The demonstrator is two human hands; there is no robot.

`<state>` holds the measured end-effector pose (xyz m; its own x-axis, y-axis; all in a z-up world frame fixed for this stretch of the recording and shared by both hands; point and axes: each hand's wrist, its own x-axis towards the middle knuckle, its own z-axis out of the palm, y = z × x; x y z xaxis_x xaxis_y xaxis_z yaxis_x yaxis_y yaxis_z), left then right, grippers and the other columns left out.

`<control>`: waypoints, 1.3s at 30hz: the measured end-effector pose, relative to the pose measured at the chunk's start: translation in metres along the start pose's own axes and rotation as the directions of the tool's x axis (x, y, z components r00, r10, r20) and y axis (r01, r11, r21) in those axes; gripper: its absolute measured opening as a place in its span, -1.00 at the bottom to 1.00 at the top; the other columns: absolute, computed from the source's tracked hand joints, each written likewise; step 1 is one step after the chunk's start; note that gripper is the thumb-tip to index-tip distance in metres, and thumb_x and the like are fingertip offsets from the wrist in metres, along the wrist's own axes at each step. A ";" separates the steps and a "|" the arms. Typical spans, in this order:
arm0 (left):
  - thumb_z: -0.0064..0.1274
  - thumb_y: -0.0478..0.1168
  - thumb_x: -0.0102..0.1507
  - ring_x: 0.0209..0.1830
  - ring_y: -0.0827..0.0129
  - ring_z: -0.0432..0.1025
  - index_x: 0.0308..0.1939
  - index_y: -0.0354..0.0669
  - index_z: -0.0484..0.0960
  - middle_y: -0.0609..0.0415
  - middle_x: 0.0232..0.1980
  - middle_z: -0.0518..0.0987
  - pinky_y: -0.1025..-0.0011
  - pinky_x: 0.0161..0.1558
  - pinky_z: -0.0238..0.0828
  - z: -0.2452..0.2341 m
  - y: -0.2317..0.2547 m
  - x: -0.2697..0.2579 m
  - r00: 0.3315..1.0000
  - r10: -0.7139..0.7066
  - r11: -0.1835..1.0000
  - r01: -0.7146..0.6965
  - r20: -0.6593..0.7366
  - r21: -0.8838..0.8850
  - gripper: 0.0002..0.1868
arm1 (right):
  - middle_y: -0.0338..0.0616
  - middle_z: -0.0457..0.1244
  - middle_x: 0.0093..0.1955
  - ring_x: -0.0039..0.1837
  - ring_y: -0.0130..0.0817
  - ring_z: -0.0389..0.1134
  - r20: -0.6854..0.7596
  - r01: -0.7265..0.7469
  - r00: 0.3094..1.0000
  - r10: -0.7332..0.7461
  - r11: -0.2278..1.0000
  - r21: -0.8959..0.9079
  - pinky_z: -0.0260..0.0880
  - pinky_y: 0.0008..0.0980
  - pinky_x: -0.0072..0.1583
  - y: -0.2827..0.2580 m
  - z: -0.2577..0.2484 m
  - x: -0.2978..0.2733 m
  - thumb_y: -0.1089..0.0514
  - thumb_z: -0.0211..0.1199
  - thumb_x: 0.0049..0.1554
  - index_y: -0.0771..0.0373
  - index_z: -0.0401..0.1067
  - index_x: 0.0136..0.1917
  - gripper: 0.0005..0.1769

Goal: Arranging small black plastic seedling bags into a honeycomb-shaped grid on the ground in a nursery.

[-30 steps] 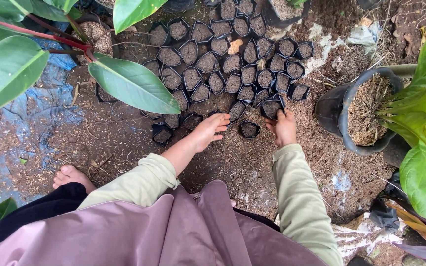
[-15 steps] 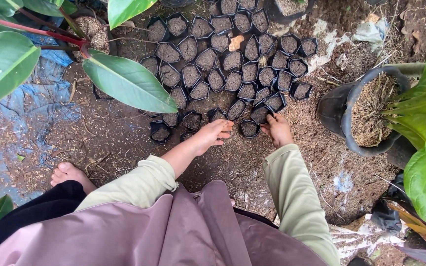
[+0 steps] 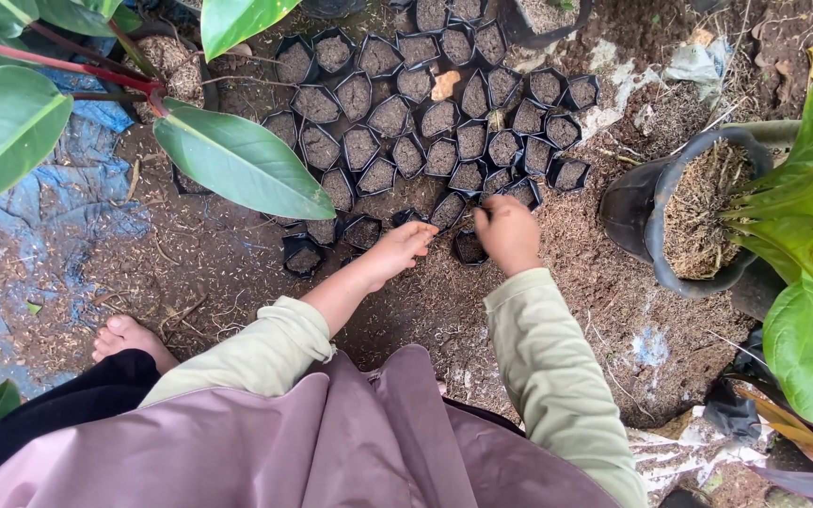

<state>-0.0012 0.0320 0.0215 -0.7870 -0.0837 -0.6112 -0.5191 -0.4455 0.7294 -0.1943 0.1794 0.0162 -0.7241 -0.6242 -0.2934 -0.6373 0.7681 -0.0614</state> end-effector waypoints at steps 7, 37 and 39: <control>-0.17 -0.06 0.44 0.27 -0.03 0.46 0.30 -0.14 0.49 -0.18 0.34 0.50 -0.01 0.20 0.42 -0.032 -0.008 0.010 0.970 0.043 0.991 -0.072 -0.240 -0.112 -0.59 | -0.05 0.31 0.19 0.27 -0.02 0.38 0.014 0.422 0.905 -0.425 0.903 0.084 0.45 -0.11 0.25 -0.082 0.018 0.011 0.04 0.30 0.14 0.15 0.45 0.31 -0.53; -0.32 0.46 0.35 0.13 -0.23 0.47 0.28 -0.31 0.42 -0.38 0.15 0.50 -0.25 0.24 0.37 -0.025 -0.004 0.010 0.988 -0.151 0.427 0.049 -0.018 -0.903 -0.12 | -0.23 0.15 -0.10 0.11 -0.09 0.18 -0.262 0.556 0.782 -0.566 0.823 -0.116 0.27 -0.20 0.07 -0.116 -0.075 -0.053 0.05 0.31 0.01 -0.07 0.59 -0.19 -0.93; -0.13 0.53 0.27 0.21 -0.13 0.45 0.32 0.01 0.47 -0.22 0.22 0.55 -0.30 0.29 0.24 -0.025 -0.001 0.018 0.993 -0.100 0.532 0.104 0.060 -0.840 -0.18 | -0.27 0.17 -0.07 0.13 -0.12 0.20 -0.234 0.548 0.798 -0.556 0.830 -0.105 0.32 -0.19 0.04 -0.110 -0.072 -0.073 -0.04 0.31 0.08 -0.18 0.62 -0.14 -0.91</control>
<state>-0.0062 0.0092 0.0024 -0.7497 0.0144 -0.6616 -0.0780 -0.9947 0.0668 -0.0904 0.1304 0.1131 -0.2852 -0.9582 0.0237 -0.9532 0.2809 -0.1119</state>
